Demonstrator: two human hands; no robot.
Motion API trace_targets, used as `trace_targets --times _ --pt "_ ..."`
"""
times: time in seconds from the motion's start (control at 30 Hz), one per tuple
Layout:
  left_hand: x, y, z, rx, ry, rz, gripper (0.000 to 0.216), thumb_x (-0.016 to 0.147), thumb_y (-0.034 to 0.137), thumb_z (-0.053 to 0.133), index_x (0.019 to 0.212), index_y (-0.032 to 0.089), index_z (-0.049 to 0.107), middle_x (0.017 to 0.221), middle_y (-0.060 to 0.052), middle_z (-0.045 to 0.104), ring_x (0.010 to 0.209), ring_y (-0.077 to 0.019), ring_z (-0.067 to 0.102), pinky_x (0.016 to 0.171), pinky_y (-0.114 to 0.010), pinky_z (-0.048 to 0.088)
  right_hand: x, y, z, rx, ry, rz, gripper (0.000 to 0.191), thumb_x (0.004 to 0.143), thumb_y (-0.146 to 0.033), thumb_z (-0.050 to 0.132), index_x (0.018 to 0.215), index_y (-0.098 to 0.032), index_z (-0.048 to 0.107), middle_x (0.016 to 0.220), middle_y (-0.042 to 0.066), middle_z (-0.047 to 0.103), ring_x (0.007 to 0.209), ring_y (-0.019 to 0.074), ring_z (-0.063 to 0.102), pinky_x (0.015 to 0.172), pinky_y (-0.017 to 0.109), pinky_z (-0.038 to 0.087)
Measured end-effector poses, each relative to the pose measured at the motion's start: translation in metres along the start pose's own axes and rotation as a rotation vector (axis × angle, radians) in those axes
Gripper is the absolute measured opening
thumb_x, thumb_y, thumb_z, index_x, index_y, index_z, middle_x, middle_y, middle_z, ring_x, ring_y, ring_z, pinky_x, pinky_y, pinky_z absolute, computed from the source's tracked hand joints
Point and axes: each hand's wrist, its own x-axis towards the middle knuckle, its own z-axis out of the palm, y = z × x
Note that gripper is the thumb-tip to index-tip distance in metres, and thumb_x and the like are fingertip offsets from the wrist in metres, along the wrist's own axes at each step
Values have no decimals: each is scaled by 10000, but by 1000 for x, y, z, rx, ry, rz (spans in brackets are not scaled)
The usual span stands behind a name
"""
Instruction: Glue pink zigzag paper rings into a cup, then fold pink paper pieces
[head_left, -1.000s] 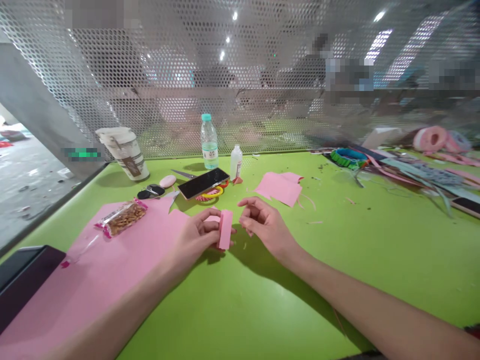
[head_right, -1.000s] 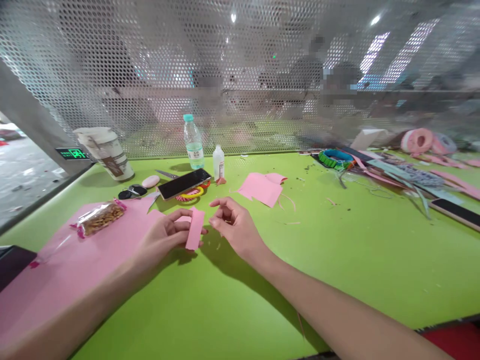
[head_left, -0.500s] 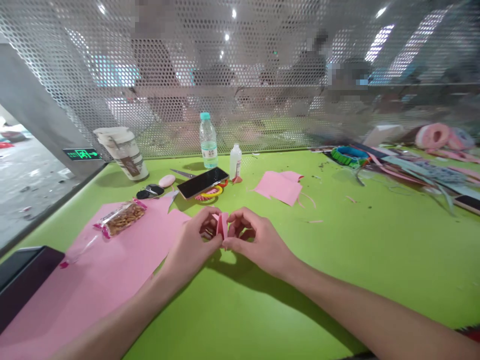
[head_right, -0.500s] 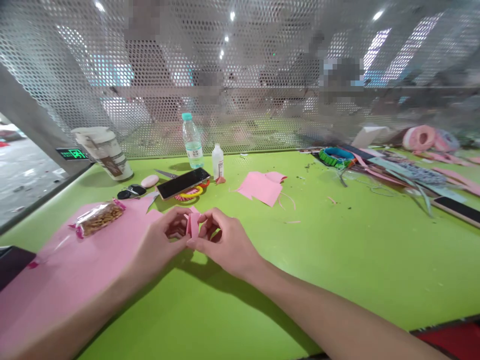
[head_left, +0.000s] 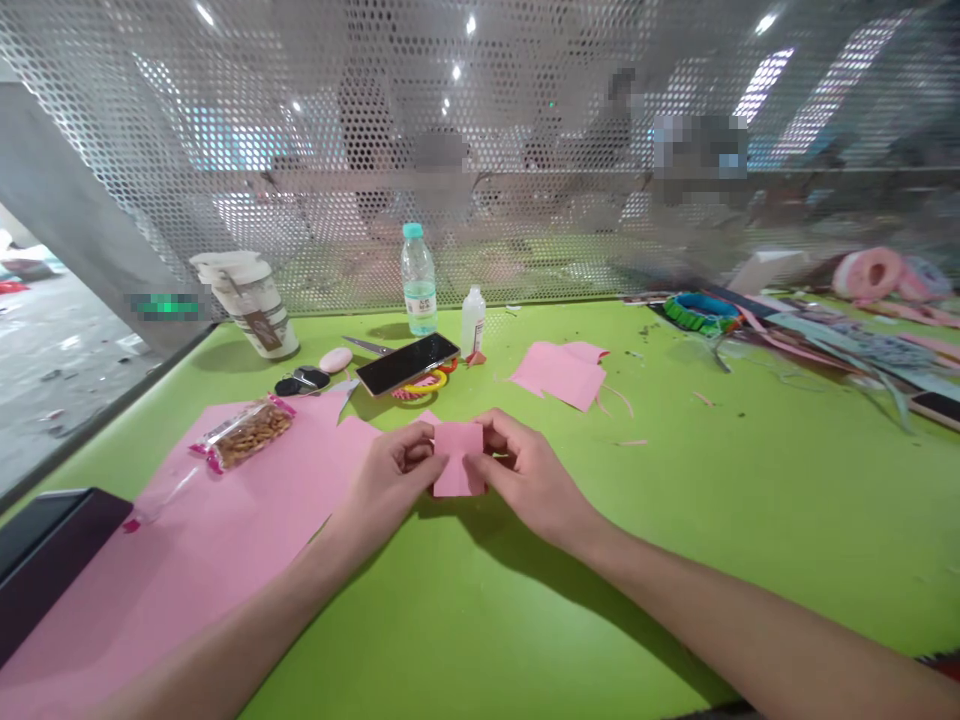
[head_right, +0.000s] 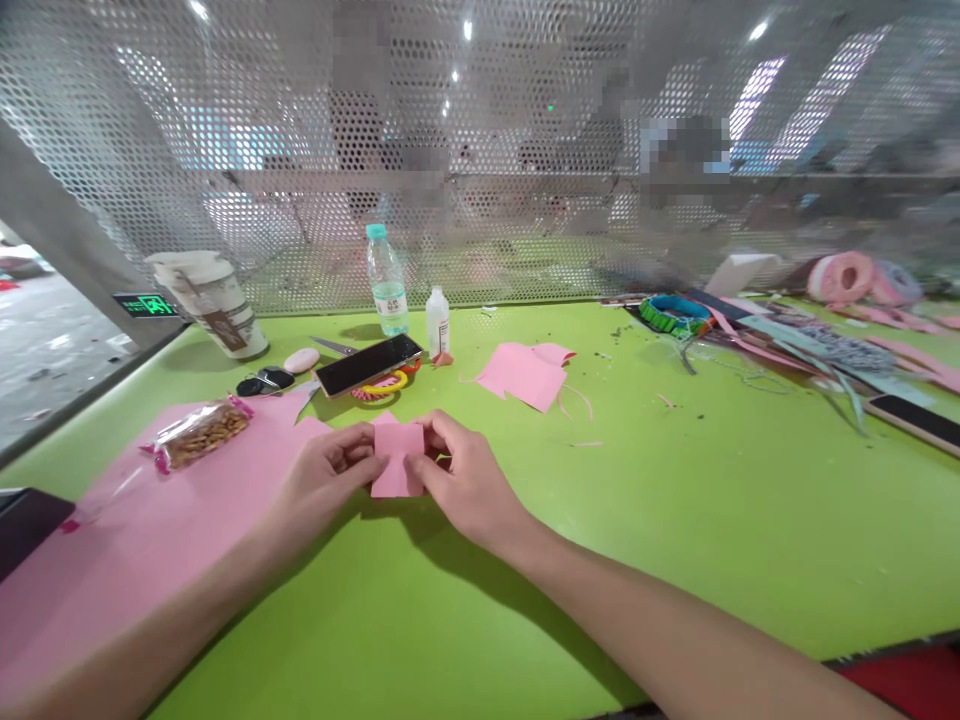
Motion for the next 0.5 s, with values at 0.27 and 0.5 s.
trace_targets --times 0.27,0.5 --pt "-2 0 -2 -390 -32 -41 104 838 270 806 903 189 815 829 -19 754 712 -140 667 656 -223 538 6 4 -6 216 -9 -9 98 893 -284 736 943 -221 791 819 16 735 682 172 652 661 318 523" --pt "-2 4 -2 -303 -47 -75 247 838 392 856 914 175 765 791 -16 754 705 -162 707 659 -266 611 2 -4 -7 123 -11 -4 178 924 -264 658 886 -204 822 773 16 729 692 166 657 672 307 518"
